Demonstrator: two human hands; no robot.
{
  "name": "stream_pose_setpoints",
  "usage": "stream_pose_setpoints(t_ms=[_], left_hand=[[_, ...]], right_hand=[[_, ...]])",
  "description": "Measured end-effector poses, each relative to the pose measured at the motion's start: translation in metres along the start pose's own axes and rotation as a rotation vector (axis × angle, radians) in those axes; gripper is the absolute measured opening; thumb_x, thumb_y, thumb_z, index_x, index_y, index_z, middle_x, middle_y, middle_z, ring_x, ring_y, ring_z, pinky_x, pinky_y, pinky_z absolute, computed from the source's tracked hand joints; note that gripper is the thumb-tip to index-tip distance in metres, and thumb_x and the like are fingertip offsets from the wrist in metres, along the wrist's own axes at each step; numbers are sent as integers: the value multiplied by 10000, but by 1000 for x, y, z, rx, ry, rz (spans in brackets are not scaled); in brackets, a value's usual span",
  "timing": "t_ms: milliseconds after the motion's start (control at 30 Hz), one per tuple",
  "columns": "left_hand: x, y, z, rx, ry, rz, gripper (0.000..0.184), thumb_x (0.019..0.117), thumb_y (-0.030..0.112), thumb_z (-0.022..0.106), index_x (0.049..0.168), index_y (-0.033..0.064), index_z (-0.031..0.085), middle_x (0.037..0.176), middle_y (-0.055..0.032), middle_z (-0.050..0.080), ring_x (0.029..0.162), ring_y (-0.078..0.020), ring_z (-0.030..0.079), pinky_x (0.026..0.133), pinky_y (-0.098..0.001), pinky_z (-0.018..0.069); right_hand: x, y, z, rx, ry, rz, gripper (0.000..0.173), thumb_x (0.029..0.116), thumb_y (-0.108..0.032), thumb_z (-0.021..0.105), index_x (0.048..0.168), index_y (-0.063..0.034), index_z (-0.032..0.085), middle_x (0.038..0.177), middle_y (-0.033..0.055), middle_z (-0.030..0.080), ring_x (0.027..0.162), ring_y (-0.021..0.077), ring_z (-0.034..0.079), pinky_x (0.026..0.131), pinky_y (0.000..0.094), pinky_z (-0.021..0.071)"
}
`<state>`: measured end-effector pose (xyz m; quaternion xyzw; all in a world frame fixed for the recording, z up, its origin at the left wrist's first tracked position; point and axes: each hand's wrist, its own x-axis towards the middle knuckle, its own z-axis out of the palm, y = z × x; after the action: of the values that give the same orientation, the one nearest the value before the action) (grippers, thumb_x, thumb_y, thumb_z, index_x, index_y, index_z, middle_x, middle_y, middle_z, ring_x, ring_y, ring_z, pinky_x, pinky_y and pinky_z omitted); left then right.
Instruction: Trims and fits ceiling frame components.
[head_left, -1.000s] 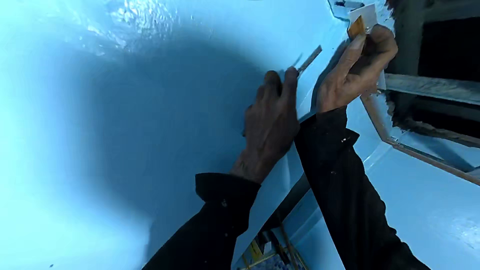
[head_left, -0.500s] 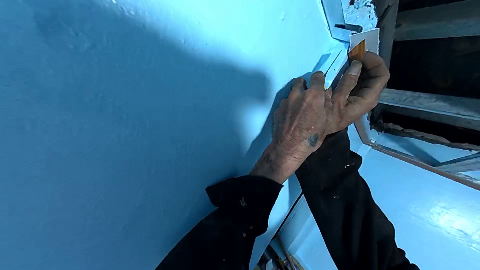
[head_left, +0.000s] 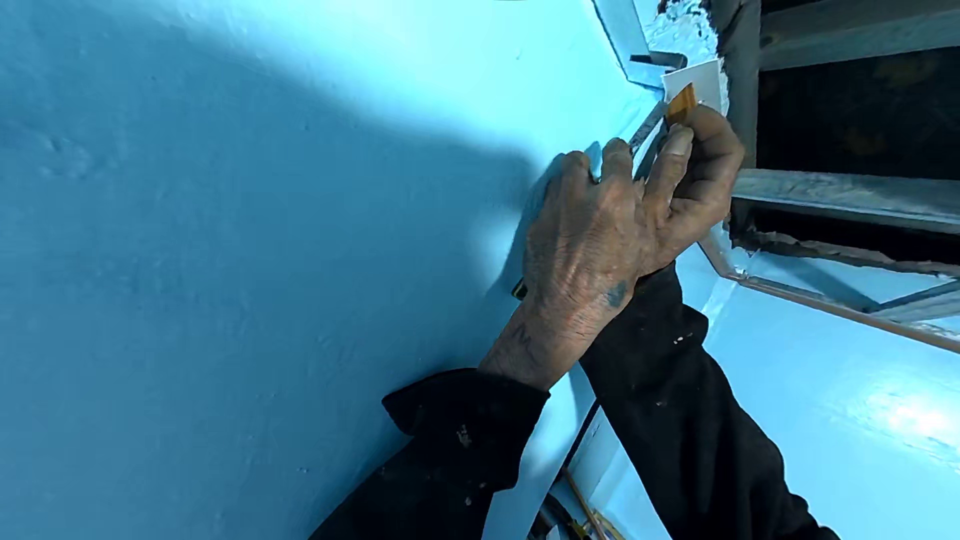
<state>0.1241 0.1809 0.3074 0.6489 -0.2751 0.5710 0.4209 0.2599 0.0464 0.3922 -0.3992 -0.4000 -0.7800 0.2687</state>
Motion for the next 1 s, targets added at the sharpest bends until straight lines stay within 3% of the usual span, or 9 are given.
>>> stream_pose_setpoints(t_ms=[267,333,400,667,733,833,900,967,1000], left_hand=[[14,-12,23,20,77,-3,385,1066,206,514,1399,29,594,1079,-154,604,916,-256,607,754,-349,528],[18,-66,70,-67,304,131,355,1057,313,524,1319,144,692,1014,10,672,858,-75,618,737,-237,516],[21,-92,95,-288,308,107,307,1065,340,542,1285,199,704,1035,85,689,864,4,642,740,-213,559],[19,-46,128,-856,518,53,318,1005,133,664,1301,19,645,1111,-67,720,922,-151,709,783,-323,624],[24,-36,148,-863,640,82,307,995,95,670,1290,11,655,1133,-95,696,918,-171,697,760,-322,621],[40,-4,163,-828,874,112,309,980,80,682,1268,-32,664,1238,-188,618,998,-217,669,766,-293,617],[45,49,131,-888,906,-94,347,940,51,689,1273,-39,653,1329,-182,524,1070,-171,598,806,-224,561],[49,77,117,-928,922,-232,391,915,46,725,1291,-35,656,1380,-174,466,1004,-114,595,736,-172,553],[49,79,119,-919,927,-238,393,917,65,736,1291,-34,665,1394,-186,452,1047,-125,584,764,-169,551]], right_hand=[[-2,-17,8,87,60,38,299,1006,-37,620,1279,80,587,1158,167,662,1004,218,675,848,332,601],[-3,-22,8,118,69,72,289,1010,-33,611,1281,66,585,1141,162,655,1007,232,668,860,352,603],[-3,-17,2,128,38,118,264,1027,-51,583,1252,84,611,1089,147,686,983,216,699,855,340,620],[6,-3,-19,574,-66,248,331,1098,-186,403,1075,46,638,957,132,692,891,210,697,815,357,593],[10,3,-32,669,-202,288,352,1094,-209,411,1054,42,654,917,109,689,840,169,692,754,314,595],[34,4,-67,752,-585,421,341,1064,-240,460,1051,16,686,969,82,686,920,149,673,828,326,573],[54,-15,-90,668,-790,586,333,1080,-293,431,1102,-63,671,994,23,686,971,97,661,891,311,555],[56,-10,-101,650,-857,435,418,1130,-293,351,1250,8,615,1079,71,684,1047,109,670,928,307,568],[63,-22,-103,550,-847,371,405,1134,-252,338,1217,17,630,1051,52,691,1025,79,672,923,280,566]])
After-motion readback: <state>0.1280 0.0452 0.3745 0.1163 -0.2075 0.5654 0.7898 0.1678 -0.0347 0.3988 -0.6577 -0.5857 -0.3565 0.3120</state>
